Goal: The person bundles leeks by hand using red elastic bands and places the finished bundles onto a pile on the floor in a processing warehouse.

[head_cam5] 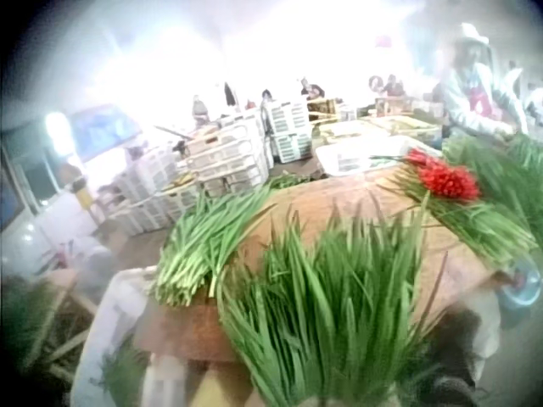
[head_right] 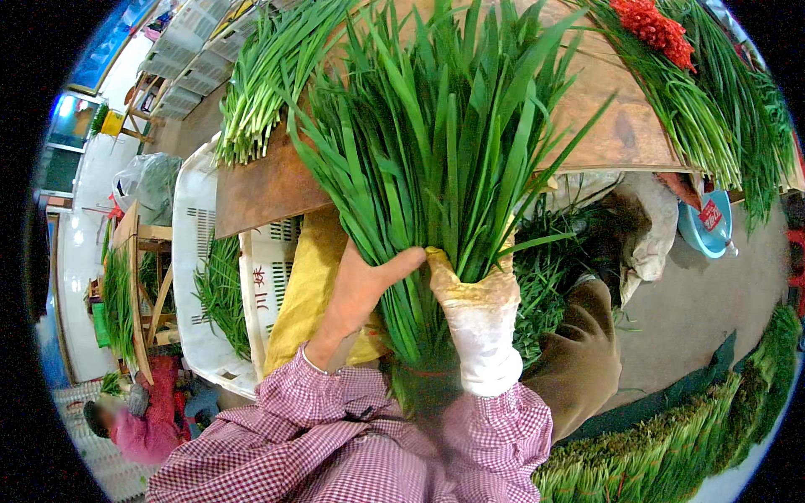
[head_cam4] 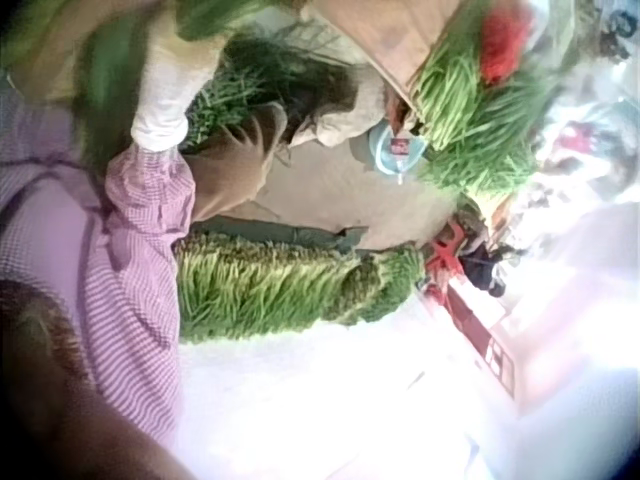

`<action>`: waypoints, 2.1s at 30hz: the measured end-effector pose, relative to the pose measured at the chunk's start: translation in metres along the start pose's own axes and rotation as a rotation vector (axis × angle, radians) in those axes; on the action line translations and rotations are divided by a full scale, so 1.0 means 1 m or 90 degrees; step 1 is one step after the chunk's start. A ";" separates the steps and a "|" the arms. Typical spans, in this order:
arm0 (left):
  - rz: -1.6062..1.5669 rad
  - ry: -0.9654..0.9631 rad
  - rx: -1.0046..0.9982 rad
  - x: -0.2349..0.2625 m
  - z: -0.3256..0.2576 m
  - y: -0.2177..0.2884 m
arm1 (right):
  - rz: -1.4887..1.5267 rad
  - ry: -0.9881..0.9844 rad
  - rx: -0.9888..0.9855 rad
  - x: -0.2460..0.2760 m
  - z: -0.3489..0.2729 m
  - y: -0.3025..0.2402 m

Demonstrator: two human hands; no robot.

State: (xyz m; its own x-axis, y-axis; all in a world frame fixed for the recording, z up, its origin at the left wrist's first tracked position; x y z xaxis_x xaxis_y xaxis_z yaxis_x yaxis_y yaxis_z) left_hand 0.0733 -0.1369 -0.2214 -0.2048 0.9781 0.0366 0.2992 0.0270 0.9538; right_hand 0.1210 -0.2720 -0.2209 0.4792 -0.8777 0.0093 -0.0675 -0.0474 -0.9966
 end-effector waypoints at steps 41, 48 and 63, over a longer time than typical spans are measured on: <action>-0.207 0.048 -0.045 0.023 -0.020 -0.008 | 0.260 0.016 -0.131 0.022 0.006 0.037; -0.236 0.025 -0.036 0.024 -0.024 -0.008 | 0.277 0.010 -0.124 0.022 0.007 0.043; 0.769 -0.178 -0.571 0.003 -0.041 0.083 | 0.349 0.010 -0.083 0.015 0.001 0.037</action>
State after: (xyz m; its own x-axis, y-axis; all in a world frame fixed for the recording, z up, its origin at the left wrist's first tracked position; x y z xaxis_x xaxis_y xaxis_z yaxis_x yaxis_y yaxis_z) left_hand 0.0589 -0.1399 -0.1296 -0.0525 0.3319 0.9418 -0.5129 -0.8182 0.2598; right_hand 0.1260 -0.2862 -0.2577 0.3306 -0.7972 -0.5051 -0.4118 0.3598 -0.8373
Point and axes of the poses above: each hand's wrist, its own z-axis towards the middle knuckle, its own x-axis out of the back of the hand, y = z × x, the point moved 2 cm from there along z, towards the middle knuckle, and after that the axes turned 15 degrees about -y, right-handed, at the moved point
